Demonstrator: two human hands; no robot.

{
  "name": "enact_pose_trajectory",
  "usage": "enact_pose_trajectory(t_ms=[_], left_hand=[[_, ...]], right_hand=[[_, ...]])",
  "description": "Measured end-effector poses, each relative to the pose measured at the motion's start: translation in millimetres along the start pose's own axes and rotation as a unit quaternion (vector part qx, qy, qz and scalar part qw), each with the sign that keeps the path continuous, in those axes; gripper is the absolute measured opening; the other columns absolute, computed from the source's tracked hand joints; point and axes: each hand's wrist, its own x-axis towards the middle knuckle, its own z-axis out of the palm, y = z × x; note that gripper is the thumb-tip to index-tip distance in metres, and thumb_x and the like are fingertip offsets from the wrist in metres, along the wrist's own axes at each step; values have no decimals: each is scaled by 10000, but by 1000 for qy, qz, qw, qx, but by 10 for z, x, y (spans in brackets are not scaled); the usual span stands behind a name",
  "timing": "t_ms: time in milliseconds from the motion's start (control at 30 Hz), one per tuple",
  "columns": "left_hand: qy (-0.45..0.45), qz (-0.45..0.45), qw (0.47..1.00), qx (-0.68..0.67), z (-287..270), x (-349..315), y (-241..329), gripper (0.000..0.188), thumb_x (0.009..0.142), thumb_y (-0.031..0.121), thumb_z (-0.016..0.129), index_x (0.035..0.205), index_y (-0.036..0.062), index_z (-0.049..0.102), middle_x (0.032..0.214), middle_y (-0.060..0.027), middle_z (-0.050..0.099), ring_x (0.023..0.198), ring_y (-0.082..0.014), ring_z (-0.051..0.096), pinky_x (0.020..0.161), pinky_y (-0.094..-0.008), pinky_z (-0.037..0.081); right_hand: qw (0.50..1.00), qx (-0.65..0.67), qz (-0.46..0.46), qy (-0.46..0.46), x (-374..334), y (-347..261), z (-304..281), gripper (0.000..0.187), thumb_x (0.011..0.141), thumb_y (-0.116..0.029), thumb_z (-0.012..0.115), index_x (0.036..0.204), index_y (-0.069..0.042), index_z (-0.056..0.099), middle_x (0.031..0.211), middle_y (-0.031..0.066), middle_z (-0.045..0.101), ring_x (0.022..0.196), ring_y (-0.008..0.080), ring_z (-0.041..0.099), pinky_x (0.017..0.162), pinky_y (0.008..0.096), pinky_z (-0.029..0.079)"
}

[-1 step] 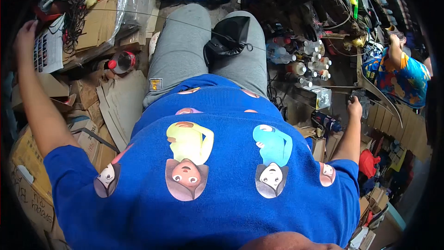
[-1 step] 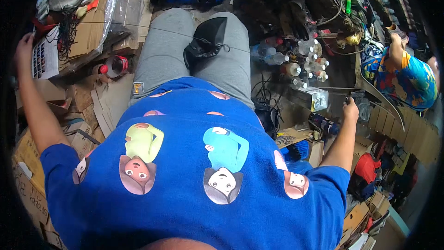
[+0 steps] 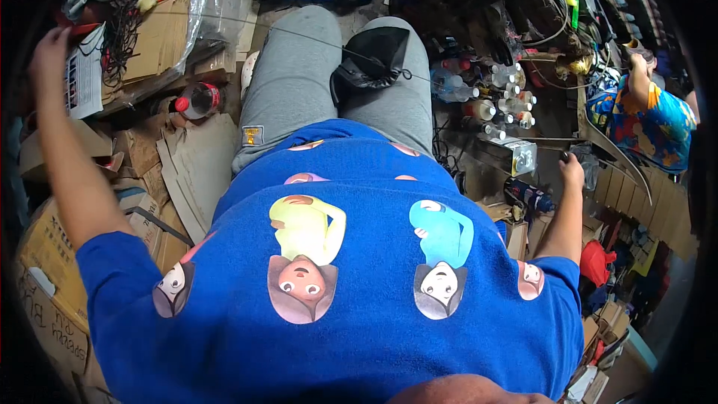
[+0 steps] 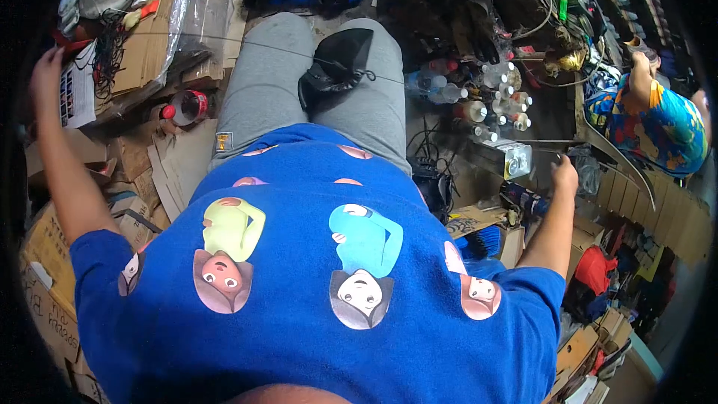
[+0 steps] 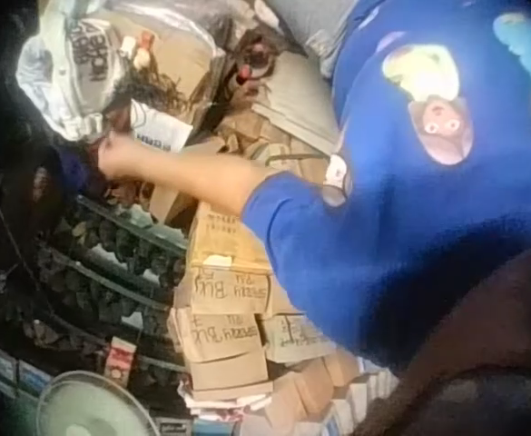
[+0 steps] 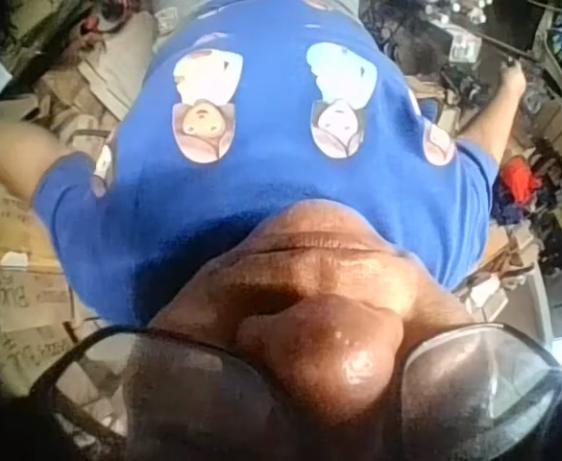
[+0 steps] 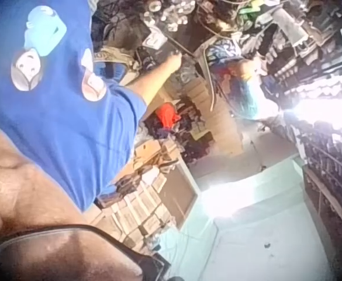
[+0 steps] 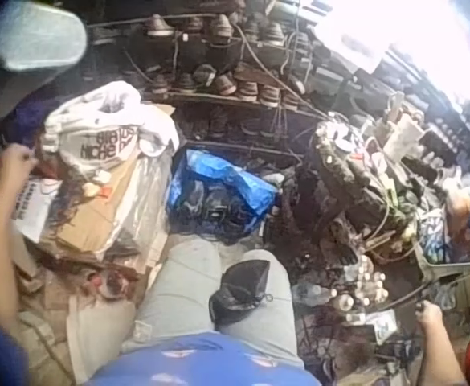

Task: Stitching a black leather shoe component using a needle and thread.

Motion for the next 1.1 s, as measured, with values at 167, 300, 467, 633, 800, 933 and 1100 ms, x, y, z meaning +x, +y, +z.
enact_pose_trajectory(t_ms=[167,300,467,633,800,933,1100], left_hand=[[-203,318,801,-465,64,-1910,2873,389,756,58,613,1145,76,607,1128,-106,597,1073,-234,542,949,-323,401],[-245,450,725,-460,254,-2547,3859,324,791,105,629,1113,79,607,1088,-131,616,1024,-273,581,889,-346,448],[-352,402,742,-405,369,-2505,3986,209,816,237,619,936,67,611,836,-151,622,801,-313,601,704,-395,461],[-303,311,807,-401,433,-2207,3344,256,836,263,610,772,23,549,647,-123,532,609,-219,521,580,-368,414],[-285,219,795,-489,566,-2090,3081,322,854,251,597,1142,108,612,1107,-91,589,1065,-184,533,896,-293,421],[-223,410,760,-452,233,-2192,3705,426,795,193,639,1210,136,562,1274,-103,525,1174,-231,498,954,-327,406],[-298,481,710,-420,280,-2267,4382,399,722,205,722,1060,42,587,1070,-151,580,1026,-307,558,861,-366,445]], right_hand=[[849,341,-401,-44,-803,-2077,-119,507,831,-239,644,1312,-231,487,1101,92,632,974,184,590,838,309,452],[720,489,-424,-250,-1539,-3109,-334,374,838,-245,665,1175,-108,581,766,-23,541,696,52,462,597,208,384],[750,451,-424,-233,-1487,-3349,-352,235,842,-266,655,831,-43,583,669,-46,502,604,65,435,548,232,370],[805,422,-393,-140,-1209,-3028,-314,262,871,-277,607,786,-38,542,644,-29,458,645,71,402,583,252,363],[801,457,-337,-191,-1146,-2819,-285,207,885,-182,571,1037,-60,640,788,-4,511,680,90,466,637,252,411],[777,445,-440,-69,-1326,-3072,-515,272,776,0,603,1023,-92,670,862,62,583,730,161,575,720,274,464],[736,374,-563,14,-1466,-3437,-746,134,713,-2,660,831,-64,677,785,80,596,764,225,631,707,296,495]])
